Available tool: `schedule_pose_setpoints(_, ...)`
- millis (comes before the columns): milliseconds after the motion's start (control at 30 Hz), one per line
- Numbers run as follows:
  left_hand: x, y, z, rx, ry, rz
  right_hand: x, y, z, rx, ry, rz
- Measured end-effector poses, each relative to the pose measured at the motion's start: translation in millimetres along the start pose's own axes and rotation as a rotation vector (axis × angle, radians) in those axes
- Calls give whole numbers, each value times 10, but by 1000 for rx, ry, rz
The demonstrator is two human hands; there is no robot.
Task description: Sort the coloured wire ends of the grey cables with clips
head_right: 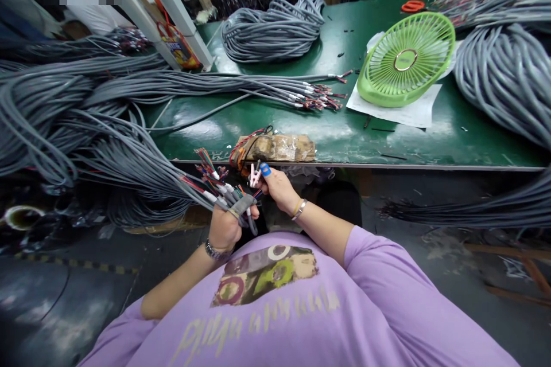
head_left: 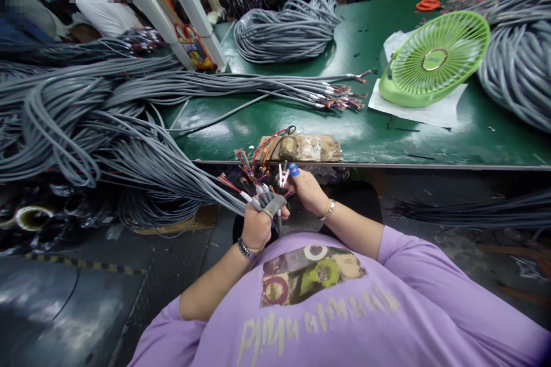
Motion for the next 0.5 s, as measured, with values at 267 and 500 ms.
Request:
schedule_pose_setpoints(267,72,-46,-29,6,-44,56,-208,-98,-130,35,-413,-172)
schedule_pose_setpoints(500,102,-65,-13,32,-87,63,-266,-95,-159,44,-464,-184)
Point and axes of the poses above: each hand's wrist, its own y-axis away from the middle knuckle, its own z-axis out of the back of the hand, x = y × z, the point moved 9 cm from there along -y, towards the middle knuckle, and after that the axes turned 12 degrees about x, right-handed, at the moved point
